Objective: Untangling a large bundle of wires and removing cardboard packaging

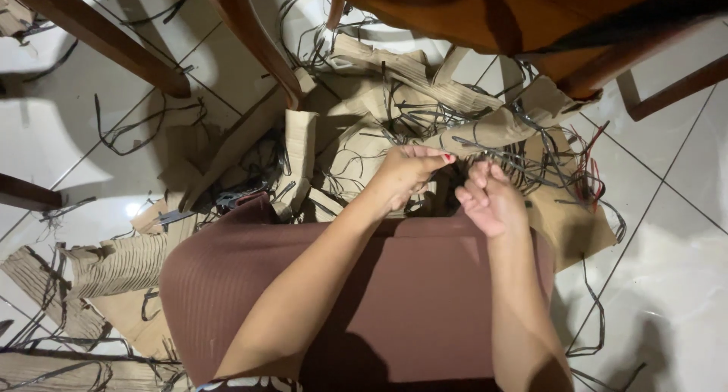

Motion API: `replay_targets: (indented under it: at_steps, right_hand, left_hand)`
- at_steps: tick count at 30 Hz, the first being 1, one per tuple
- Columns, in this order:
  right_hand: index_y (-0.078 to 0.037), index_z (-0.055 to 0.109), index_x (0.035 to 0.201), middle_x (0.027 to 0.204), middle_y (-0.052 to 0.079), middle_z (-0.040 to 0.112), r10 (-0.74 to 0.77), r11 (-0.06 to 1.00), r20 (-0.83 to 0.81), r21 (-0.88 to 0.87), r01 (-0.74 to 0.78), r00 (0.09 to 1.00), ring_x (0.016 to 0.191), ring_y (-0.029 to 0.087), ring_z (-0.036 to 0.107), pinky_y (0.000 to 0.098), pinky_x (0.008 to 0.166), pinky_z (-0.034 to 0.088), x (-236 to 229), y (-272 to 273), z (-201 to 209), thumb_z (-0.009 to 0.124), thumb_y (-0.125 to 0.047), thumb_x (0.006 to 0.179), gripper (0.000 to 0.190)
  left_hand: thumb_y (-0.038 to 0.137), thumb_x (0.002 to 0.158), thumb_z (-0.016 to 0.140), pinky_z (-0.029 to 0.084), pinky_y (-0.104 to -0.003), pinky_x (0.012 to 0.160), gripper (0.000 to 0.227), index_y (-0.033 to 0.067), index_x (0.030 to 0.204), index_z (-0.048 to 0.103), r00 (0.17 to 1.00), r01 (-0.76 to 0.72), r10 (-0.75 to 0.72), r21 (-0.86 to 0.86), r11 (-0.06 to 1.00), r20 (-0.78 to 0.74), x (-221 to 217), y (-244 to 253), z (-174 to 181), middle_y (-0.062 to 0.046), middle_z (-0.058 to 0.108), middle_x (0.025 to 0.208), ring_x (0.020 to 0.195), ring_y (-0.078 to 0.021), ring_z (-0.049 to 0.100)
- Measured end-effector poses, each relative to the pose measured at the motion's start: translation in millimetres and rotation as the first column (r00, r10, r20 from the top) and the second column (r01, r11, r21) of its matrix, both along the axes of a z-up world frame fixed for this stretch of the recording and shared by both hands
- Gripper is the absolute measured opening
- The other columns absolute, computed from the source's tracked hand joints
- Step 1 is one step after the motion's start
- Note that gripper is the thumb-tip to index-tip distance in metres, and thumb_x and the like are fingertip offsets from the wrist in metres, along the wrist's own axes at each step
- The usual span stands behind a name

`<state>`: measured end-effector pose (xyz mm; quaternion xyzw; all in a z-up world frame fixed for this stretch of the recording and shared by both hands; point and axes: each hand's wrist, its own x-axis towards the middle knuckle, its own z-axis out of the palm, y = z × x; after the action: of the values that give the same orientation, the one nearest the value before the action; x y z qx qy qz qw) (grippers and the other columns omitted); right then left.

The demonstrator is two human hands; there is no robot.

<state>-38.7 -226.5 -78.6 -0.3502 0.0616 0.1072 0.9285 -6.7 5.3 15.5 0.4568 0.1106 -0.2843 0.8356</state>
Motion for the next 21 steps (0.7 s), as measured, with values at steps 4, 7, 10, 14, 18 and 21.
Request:
replay_targets:
  at_steps: [4, 7, 10, 14, 18, 21]
  right_hand:
    - [-0.019, 0.067, 0.098, 0.069, -0.009, 0.048, -0.001, 0.999, -0.099, 0.053, 0.007, 0.995, 0.044, 0.004, 0.035, 0.0269, 0.069, 0.038, 16.7, -3.8, -5.7, 0.051, -0.007, 0.105, 0.021]
    - [-0.018, 0.061, 0.089, 0.07, -0.007, 0.048, 0.009, 0.993, 0.018, -0.119, -0.007, 1.0, 0.044, 0.005, 0.037, 0.0307, 0.069, 0.043, 8.8, -5.9, 10.7, 0.05, -0.013, 0.109, 0.024]
    - [-0.012, 0.058, 0.102, 0.069, -0.006, 0.045, 0.065, 0.933, 0.091, -0.358, -0.028, 0.994, 0.045, 0.005, 0.042, 0.0342, 0.066, 0.049, -9.3, -8.3, 28.5, 0.044, -0.012, 0.111, 0.017]
    - [0.0, 0.059, 0.108, 0.063, 0.0, 0.045, 0.107, 0.844, 0.073, -0.535, -0.051, 0.992, 0.042, 0.006, 0.043, 0.0327, 0.062, 0.051, -27.4, 6.5, 40.3, 0.049, -0.008, 0.107, 0.013]
    - [0.004, 0.062, 0.108, 0.06, 0.014, 0.056, 0.121, 0.752, 0.074, -0.658, -0.043, 0.99, 0.043, 0.014, 0.052, 0.0268, 0.05, 0.047, -32.0, 42.3, 64.0, 0.054, -0.006, 0.104, 0.014]
    - [0.007, 0.067, 0.103, 0.06, 0.018, 0.062, 0.167, 0.637, 0.078, -0.769, -0.047, 0.983, 0.041, 0.017, 0.054, 0.0274, 0.046, 0.046, -31.7, 56.4, 71.8, 0.052, -0.003, 0.103, 0.018]
  left_hand:
    - [0.005, 0.086, 0.076, 0.024, -0.016, 0.036, 0.024, -0.0088, 0.105, 0.071, 0.999, -0.03, 0.03, -0.02, 0.999, -0.014, 0.5, -9.3, -19.5, 0.005, 0.041, 0.042, 0.03, -0.0008, 0.034]
    - [0.005, 0.086, 0.079, 0.027, -0.014, 0.036, 0.027, -0.0085, 0.109, 0.072, 0.993, -0.092, 0.093, -0.022, 0.996, 0.066, -6.3, -10.5, -22.1, 0.007, 0.048, 0.05, 0.038, 0.0046, 0.038]
    - [0.009, 0.084, 0.08, 0.039, -0.012, 0.052, 0.021, 0.0043, 0.105, 0.079, 0.963, -0.165, 0.145, 0.076, 0.983, 0.225, -10.9, -12.6, -24.0, 0.005, 0.057, 0.06, 0.055, 0.0015, 0.049]
    - [0.009, 0.082, 0.084, 0.053, -0.017, 0.065, 0.02, 0.0106, 0.102, 0.081, 0.905, -0.21, 0.137, 0.144, 0.967, 0.403, -6.6, -9.8, -25.3, -0.002, 0.073, 0.076, 0.069, -0.0019, 0.062]
    - [0.01, 0.08, 0.086, 0.053, -0.019, 0.06, 0.02, 0.0107, 0.099, 0.081, 0.886, -0.217, 0.096, 0.222, 0.951, 0.453, -4.7, -10.4, -24.3, -0.005, 0.076, 0.075, 0.066, -0.0036, 0.064]
    - [0.014, 0.08, 0.085, 0.055, -0.025, 0.059, 0.02, 0.0108, 0.1, 0.081, 0.891, -0.211, 0.073, 0.267, 0.94, 0.447, -3.5, -11.6, -24.6, -0.004, 0.076, 0.074, 0.066, -0.0057, 0.066]
